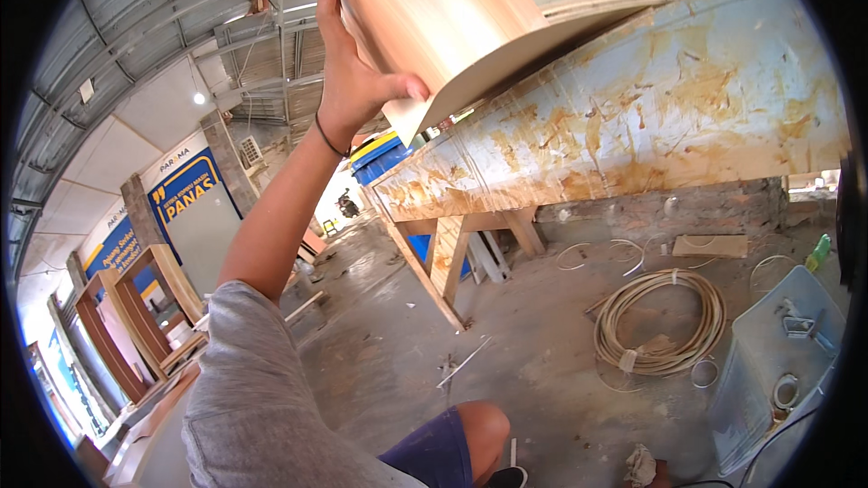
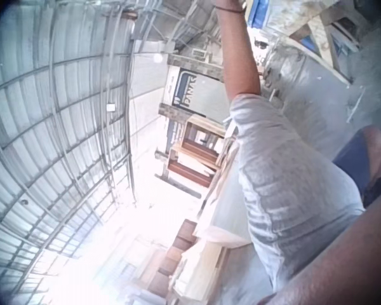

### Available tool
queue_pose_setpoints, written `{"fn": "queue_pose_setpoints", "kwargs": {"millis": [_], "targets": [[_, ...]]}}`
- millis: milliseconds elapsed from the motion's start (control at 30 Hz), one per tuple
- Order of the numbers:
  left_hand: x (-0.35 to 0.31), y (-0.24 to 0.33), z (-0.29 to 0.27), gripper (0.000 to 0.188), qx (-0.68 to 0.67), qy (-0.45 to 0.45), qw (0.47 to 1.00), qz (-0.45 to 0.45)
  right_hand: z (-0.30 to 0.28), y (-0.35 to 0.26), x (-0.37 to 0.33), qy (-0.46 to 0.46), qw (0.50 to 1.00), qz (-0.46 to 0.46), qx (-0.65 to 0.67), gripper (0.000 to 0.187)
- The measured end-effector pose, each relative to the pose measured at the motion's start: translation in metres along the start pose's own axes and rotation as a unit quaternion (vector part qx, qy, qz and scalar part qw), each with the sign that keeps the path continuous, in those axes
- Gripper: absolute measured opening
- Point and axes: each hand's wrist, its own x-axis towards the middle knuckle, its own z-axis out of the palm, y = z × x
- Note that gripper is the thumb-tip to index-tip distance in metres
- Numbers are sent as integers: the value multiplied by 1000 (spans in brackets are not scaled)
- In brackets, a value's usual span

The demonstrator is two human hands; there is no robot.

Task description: The person wipes the edges and surfaces of a wooden cabinet component with a cloth, uses a heat gun on it, and files down the edges with a metal file.

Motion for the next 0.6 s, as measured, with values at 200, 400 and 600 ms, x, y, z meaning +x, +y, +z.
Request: {"fn": "queue_pose_setpoints", "kwargs": {"millis": [200, 400, 600], "targets": [[0, 19, 33, 142, -157, 98, 978, -99, 0, -7, 4, 25, 999, -23, -23, 33], [-24, 4, 37, 141, -94, 102, 984, -109, -4, -10, 6, 51, 998, -38, -17, 33], [-16, -27, 10, 121, 31, 76, 996, -43, -23, -32, 11, 98, 995, -9, -34, 34]]}}
